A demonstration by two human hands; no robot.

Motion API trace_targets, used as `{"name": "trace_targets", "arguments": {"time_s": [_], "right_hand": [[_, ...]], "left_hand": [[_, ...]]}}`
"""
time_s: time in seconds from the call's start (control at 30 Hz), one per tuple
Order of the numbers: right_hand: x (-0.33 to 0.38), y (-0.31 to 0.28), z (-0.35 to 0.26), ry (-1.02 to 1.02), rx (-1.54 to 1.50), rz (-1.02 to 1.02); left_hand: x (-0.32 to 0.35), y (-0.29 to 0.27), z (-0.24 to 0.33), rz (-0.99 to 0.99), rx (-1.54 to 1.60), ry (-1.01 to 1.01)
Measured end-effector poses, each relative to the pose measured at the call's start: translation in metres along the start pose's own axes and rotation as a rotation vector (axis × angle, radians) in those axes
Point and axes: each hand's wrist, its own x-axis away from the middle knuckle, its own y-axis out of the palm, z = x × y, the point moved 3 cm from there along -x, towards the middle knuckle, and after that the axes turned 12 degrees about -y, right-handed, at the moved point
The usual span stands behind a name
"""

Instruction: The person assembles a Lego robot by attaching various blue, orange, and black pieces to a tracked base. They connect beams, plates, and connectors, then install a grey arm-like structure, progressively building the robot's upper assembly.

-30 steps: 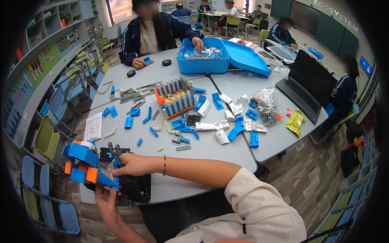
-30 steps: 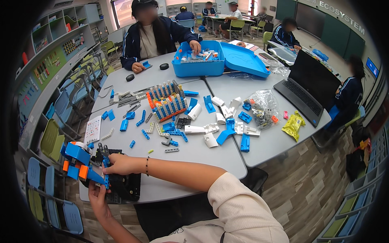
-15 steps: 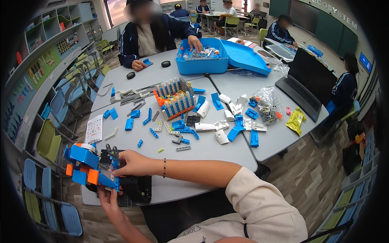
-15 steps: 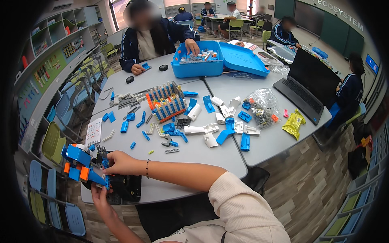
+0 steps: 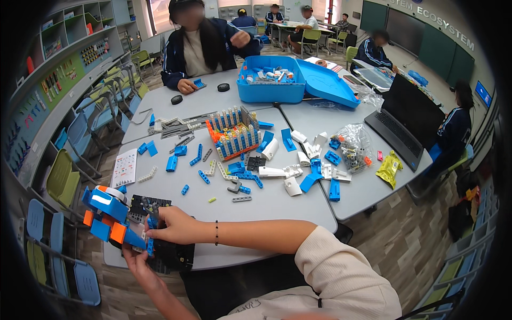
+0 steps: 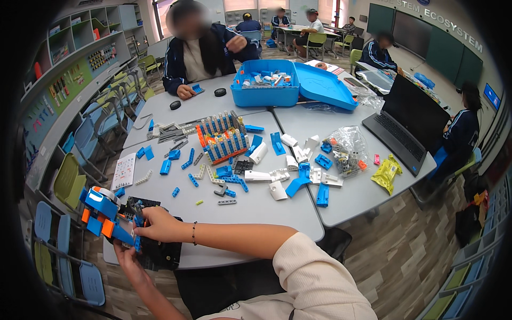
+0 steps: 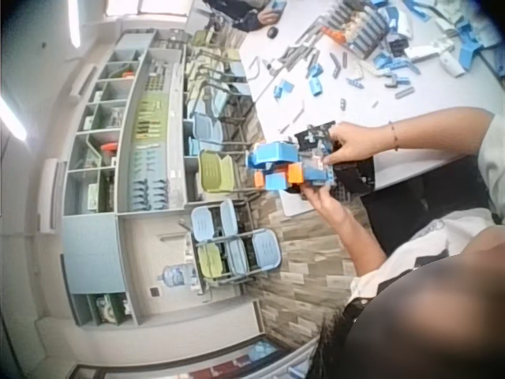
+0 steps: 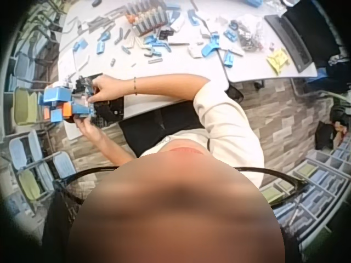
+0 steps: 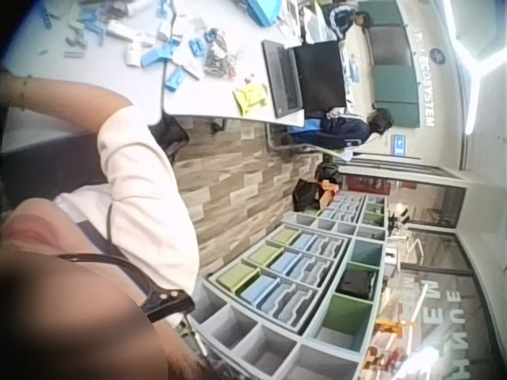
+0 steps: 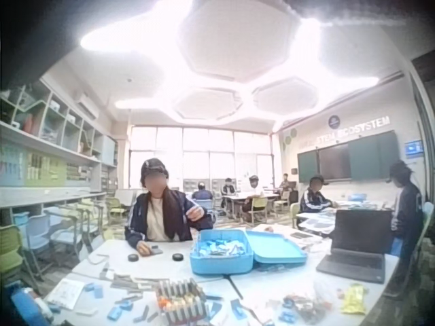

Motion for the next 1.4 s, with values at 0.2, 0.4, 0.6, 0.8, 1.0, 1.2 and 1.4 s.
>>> {"name": "trace_targets", "arguments": {"time_s": [0.2,0.4,0.6,0.8,1.0,1.2,1.4], "right_hand": [[-0.001,-0.002,0.004,0.043,0.175,-0.014],[-0.005,-0.003,0.003,0.197,0.044,0.020],[-0.010,-0.013,0.004,0.262,-0.061,-0.066],[-0.013,-0.013,-0.007,0.283,-0.089,-0.083],[-0.016,-0.023,-0.008,0.235,0.048,-0.020],[-0.020,-0.026,0.002,0.177,0.026,0.073],[-0.018,-0.023,0.009,0.222,0.052,0.055]], "left_hand": [[-0.002,-0.006,-0.004,-0.053,0.022,-0.021],[0.004,-0.008,-0.001,-0.020,-0.091,-0.003],[0.007,0.001,-0.004,-0.129,-0.008,0.159],[0.008,0.006,0.003,0.003,-0.229,0.183],[0.009,0.008,0.008,0.004,-0.322,0.241],[0.009,0.009,0.007,-0.001,-0.265,0.203],[0.009,0.010,0.009,0.035,-0.395,0.271]]}}
